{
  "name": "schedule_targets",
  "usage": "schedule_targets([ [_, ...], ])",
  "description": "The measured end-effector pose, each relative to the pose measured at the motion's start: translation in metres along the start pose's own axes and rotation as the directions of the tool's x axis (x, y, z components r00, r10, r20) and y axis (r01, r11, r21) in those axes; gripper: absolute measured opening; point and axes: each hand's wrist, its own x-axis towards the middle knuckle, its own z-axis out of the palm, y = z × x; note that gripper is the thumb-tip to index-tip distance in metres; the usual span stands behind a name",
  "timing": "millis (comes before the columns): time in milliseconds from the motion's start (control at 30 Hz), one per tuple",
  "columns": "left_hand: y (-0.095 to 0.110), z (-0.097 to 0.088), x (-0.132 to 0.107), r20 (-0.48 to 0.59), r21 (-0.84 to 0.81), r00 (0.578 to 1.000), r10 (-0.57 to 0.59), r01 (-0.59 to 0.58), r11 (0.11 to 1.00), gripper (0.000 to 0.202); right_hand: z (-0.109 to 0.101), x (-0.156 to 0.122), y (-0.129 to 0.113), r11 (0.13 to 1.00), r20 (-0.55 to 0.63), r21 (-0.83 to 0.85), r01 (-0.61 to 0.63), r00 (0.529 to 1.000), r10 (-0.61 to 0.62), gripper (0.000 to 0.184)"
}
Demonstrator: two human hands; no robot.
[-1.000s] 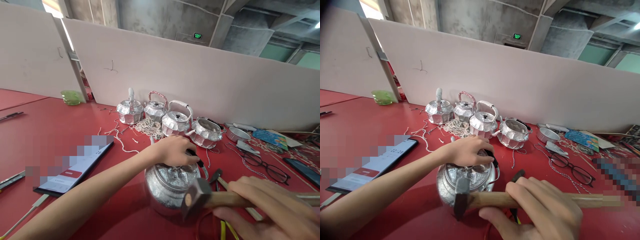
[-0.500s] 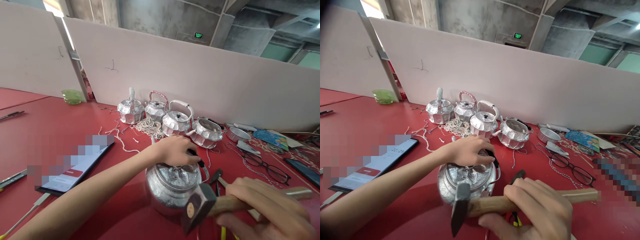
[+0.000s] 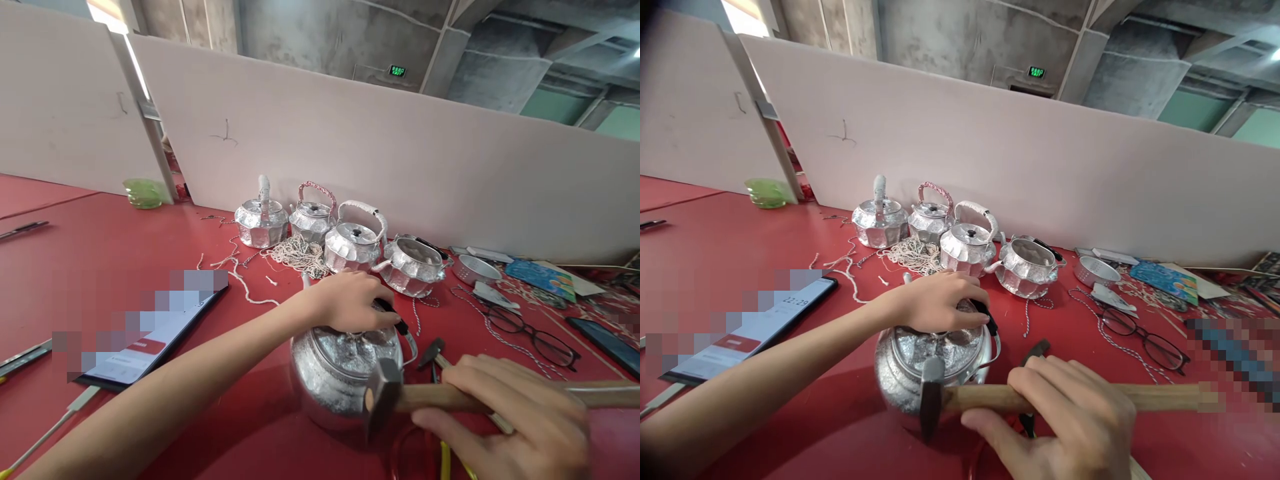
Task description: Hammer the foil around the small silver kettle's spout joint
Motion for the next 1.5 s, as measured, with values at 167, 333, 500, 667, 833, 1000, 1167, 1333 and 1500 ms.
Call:
schedule_targets([
  [167,0.000,-0.001,-0.001,0.004,0.004,1.000,-0.003,0.003,1.000,0.033,0.000,-0.001,0.000,1.000,-0.033,0.029,0.007,0.999,-0.006,0.030],
  [333,0.000,-0.001,-0.001,0.008,0.002,1.000,-0.010,0.010,1.000,0.034,0.003,-0.001,-0.002,1.000,-0.088,0.011,-0.020,0.996,0.021,0.029],
  [500,-0.001,-0.001,-0.001,0.006,0.006,1.000,-0.015,0.015,1.000,0.034,0.000,-0.004,-0.002,1.000,-0.078,-0.006,-0.006,0.997,0.006,0.027],
  [667,-0.001,-0.001,0.000,0.008,0.010,1.000,-0.011,0.011,1.000,0.034,0.000,-0.004,-0.002,1.000,-0.092,-0.009,-0.019,0.996,0.018,0.027],
  [833,-0.001,-0.001,-0.001,0.009,0.007,1.000,-0.009,0.009,1.000,0.034,0.003,-0.004,0.002,1.000,-0.134,0.011,-0.018,0.991,0.019,0.028],
  [1000,-0.001,0.000,-0.001,0.003,0.013,1.000,-0.015,0.015,1.000,0.034,0.003,-0.008,0.005,1.000,-0.095,0.022,0.011,0.995,-0.009,0.027],
  [1167,-0.001,0.000,0.000,0.005,0.010,1.000,-0.013,0.013,1.000,0.034,0.003,-0.009,0.002,1.000,-0.076,0.005,-0.013,0.997,0.013,0.026],
  [1333,-0.002,0.000,0.000,0.003,0.017,1.000,-0.014,0.014,1.000,0.034,0.004,-0.012,0.003,1.000,-0.064,0.011,0.009,0.998,-0.008,0.025],
  [1500,-0.001,-0.001,-0.001,0.005,0.015,1.000,-0.015,0.015,1.000,0.034,0.004,-0.018,0.003,1.000,-0.118,0.004,-0.025,0.993,0.025,0.027],
])
